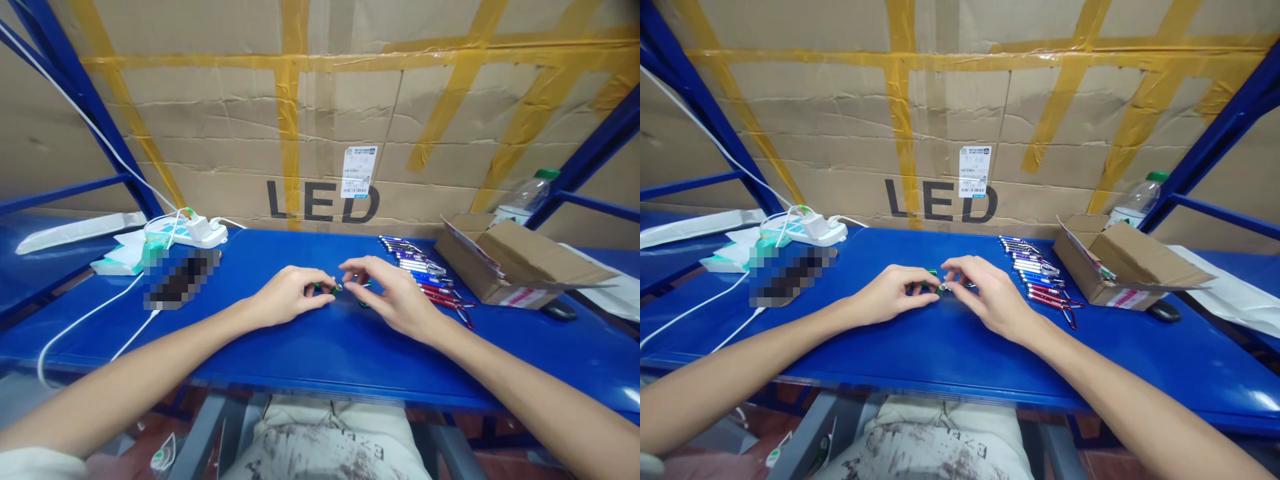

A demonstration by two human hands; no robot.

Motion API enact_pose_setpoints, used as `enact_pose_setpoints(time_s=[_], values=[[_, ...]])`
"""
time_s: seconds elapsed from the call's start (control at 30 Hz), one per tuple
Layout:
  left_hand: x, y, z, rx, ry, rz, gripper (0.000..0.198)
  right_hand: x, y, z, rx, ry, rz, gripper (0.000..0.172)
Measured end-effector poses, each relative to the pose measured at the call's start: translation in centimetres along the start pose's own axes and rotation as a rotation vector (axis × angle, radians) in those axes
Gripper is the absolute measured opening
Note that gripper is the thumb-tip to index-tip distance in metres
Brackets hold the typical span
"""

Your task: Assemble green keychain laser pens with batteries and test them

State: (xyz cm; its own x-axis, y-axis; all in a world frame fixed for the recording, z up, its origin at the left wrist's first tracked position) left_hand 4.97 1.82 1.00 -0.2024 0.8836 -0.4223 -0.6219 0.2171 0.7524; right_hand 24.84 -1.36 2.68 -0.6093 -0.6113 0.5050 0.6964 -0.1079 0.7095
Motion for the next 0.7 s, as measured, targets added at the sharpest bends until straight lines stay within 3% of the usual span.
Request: enact_pose_setpoints(time_s=[0.13,0.3,0.5,0.7], values=[[0.3,0.2,0.0,-0.024,0.051,0.026,0.020,-0.5,0.4,0.3,-0.004,0.025,-0.393,0.012],[0.5,0.4,-0.1,-0.047,0.098,0.021,0.022,-2.3,-0.8,0.0,0.286,-0.120,-0.648,0.014],[0.7,0.4,-0.1,-0.051,0.097,0.025,0.022,-2.1,-1.5,-0.4,0.378,-0.121,-0.502,0.010],[0.5,0.3,0.0,-0.035,0.072,0.027,0.022,-1.5,-0.4,0.0,0.138,-0.084,-0.301,0.011]])
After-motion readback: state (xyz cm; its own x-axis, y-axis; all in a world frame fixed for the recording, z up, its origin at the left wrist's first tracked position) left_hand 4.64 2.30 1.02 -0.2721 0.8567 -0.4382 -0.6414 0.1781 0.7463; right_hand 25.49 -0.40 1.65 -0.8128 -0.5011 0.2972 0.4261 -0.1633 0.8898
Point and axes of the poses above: each hand's wrist, its own z-axis towards the middle knuckle, its own y-axis out of the back of the hand, x = y × z, the point moved 5 cm from there along z, towards the middle knuckle, and after that the axes turned 15 degrees about -y, right-handed, at the moved point
